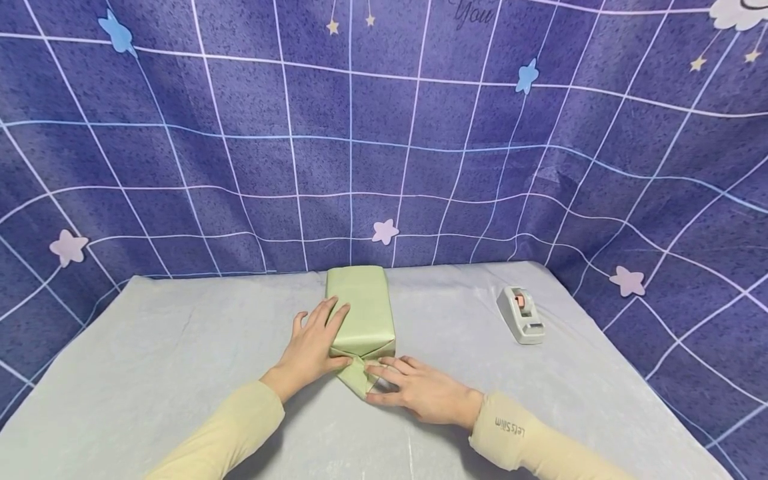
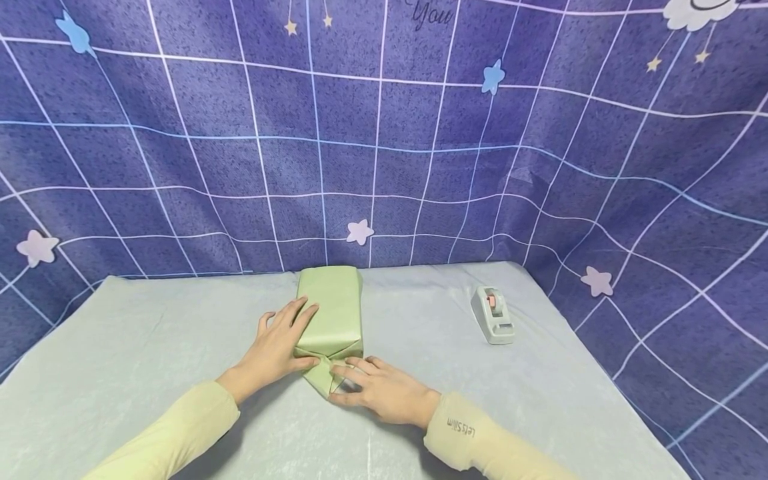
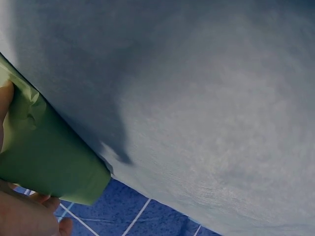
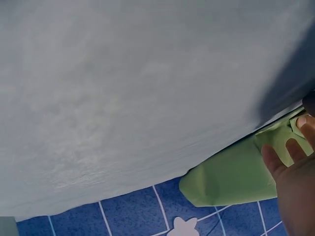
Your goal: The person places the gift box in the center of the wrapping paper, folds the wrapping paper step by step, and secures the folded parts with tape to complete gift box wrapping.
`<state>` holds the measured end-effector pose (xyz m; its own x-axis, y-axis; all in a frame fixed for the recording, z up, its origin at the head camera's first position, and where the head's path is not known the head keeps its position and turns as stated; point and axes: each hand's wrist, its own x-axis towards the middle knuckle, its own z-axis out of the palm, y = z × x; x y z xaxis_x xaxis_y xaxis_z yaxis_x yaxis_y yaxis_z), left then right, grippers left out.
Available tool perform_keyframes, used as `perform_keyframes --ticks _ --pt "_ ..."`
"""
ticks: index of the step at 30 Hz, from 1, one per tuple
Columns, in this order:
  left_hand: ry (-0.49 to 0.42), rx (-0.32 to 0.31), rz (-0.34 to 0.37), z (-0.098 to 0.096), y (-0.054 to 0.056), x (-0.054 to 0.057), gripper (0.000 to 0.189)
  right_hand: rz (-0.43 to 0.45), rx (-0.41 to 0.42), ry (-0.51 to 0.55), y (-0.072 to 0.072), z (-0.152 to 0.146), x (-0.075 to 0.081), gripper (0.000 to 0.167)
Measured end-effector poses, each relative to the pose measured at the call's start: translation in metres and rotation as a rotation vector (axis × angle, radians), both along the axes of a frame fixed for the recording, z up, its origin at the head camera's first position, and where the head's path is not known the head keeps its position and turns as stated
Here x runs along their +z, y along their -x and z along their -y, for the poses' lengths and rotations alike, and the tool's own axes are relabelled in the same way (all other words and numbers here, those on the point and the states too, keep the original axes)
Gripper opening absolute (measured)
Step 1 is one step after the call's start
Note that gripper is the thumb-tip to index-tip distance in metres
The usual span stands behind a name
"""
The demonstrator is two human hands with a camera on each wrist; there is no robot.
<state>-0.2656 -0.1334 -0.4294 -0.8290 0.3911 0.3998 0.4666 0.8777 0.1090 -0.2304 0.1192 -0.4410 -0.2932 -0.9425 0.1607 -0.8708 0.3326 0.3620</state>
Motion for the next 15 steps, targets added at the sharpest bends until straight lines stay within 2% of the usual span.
perform_keyframes --ticks 8,15 --pt "-0.005 -0.004 -0.005 0.0008 0.0012 -0.002 0.1 0.093 0.007 0.057 0.0 -0.0004 0.0069 0.071" --pt "-0.007 -0.006 -0.017 0.0004 0.0019 -0.0026 0.1 0.103 -0.007 0.06 0.0014 -0.0005 0.0074 0.077"
